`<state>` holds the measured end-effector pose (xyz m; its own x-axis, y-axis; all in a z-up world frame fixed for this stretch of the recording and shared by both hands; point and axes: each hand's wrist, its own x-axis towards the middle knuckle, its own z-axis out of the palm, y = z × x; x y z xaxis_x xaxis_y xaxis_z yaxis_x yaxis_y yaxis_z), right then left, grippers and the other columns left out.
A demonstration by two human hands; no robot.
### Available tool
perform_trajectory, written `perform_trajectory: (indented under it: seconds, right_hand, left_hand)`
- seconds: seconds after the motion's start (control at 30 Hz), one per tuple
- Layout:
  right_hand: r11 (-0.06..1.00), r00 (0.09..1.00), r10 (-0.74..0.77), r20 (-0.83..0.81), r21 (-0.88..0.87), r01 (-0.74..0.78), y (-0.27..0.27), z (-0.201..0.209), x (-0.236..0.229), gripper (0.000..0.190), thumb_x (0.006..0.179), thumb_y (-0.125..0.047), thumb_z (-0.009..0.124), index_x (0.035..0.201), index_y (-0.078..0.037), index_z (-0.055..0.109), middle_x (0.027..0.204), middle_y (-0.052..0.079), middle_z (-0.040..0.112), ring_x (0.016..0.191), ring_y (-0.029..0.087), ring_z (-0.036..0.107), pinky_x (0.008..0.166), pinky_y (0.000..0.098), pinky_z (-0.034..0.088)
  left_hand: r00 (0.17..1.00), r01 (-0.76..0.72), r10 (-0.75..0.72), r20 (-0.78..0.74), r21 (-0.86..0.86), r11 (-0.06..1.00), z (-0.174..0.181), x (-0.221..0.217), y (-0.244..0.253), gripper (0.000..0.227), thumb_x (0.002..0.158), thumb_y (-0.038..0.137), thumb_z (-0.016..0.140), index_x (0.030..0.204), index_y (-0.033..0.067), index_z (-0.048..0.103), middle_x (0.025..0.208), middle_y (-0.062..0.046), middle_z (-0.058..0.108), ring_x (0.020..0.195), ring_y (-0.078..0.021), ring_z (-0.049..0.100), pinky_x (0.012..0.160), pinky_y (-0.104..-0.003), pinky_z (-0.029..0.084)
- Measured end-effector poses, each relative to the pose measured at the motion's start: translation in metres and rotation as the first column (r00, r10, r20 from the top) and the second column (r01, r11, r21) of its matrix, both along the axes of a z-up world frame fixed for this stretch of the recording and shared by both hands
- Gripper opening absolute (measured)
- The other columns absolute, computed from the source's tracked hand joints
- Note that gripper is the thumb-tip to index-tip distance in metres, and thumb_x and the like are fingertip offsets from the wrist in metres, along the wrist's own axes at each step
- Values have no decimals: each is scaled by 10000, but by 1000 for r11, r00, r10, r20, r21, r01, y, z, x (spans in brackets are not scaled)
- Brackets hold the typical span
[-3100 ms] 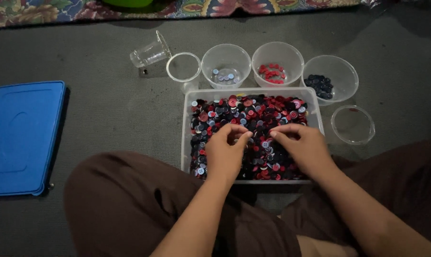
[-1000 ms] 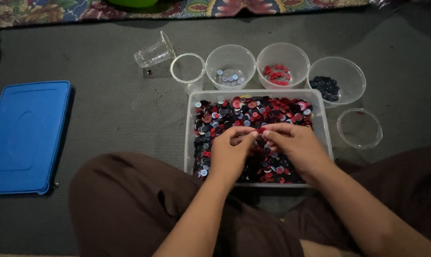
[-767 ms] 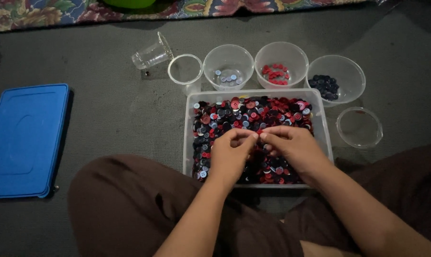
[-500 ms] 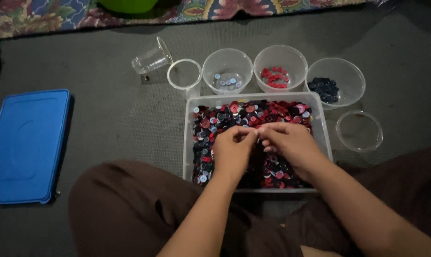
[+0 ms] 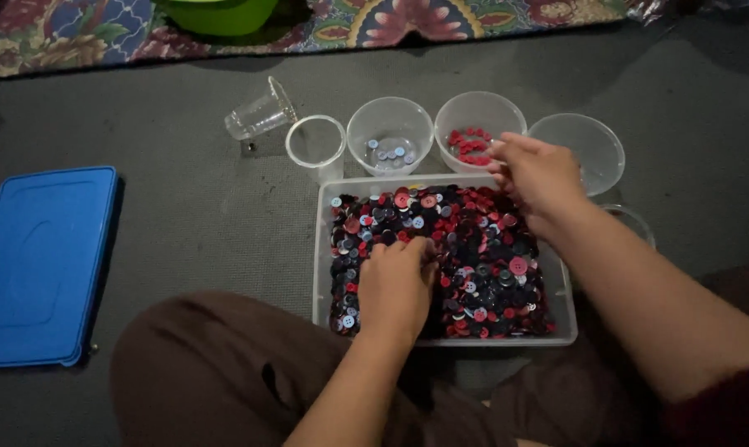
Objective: Sorting a large quantity of mixed buttons into separate containers based on their color and type.
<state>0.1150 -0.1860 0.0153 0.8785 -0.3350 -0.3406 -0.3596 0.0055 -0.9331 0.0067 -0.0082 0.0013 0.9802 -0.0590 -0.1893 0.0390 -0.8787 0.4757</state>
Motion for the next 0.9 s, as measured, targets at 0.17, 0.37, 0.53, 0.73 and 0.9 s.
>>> perform_trajectory:
  seconds: [0.17, 0.37, 0.53, 0.73, 0.9]
  right_hand:
    - [966, 996, 92, 17, -244, -85, -1, -10, -35, 333, 891, -243, 706, 1208, -150, 750, 867, 106, 756, 637, 122, 699, 559, 254, 554]
    - [727, 884, 377, -277, -503, -468, -5, 5, -102, 305, 843, -322, 738, 1130, -265, 825, 997, 146, 802, 1004, 382, 734, 842, 468, 563]
    - [500, 708, 505, -494, -501, -707, -5, 2, -117, 304, 813, -318, 769, 1105, -244, 812, 1030, 80, 830, 1067, 352, 738, 904, 465, 568]
    - [270, 518, 608, -602, -457, -848, 3, -21, -118, 601, 735, -412, 845, 1309, -317, 694, 1291, 100, 734, 1264, 360, 637, 1052, 472, 520]
    - [396, 610, 550, -571, -464, -792, 7, -62, -113, 771, 586, -491, 961, 1288, -383, 660, 1322, 41, 713, 1287, 294, 627, 1044, 418, 527]
  left_hand:
    - [1000, -28, 28, 9, -95, 995, -2, -4, 12, 136, 934, 264, 692, 1059, 228, 732, 978, -51, 759, 1064, -314, 663, 928, -435, 511]
    - [990, -139, 140, 17, -54, 989, 1, -4, 15, 210, 924, 361, 670, 1099, 243, 660, 1093, -100, 676, 1125, -372, 604, 935, -498, 521]
    - [956, -257, 256, -142, 13, 966, 8, -8, 19, 485, 872, 467, 720, 1229, 218, 507, 1262, -111, 485, 1242, -400, 502, 987, -509, 506]
    - [863, -88, 68, -501, -17, 996, 40, -29, 19, 835, 790, 485, 813, 1443, 183, 388, 1449, -246, 346, 1355, -527, 413, 1040, -596, 444]
    - [879, -81, 35, -476, -77, 994, 20, -21, 7, 754, 836, 184, 812, 1434, 190, 353, 1351, -280, 431, 1218, -544, 565, 983, -594, 504]
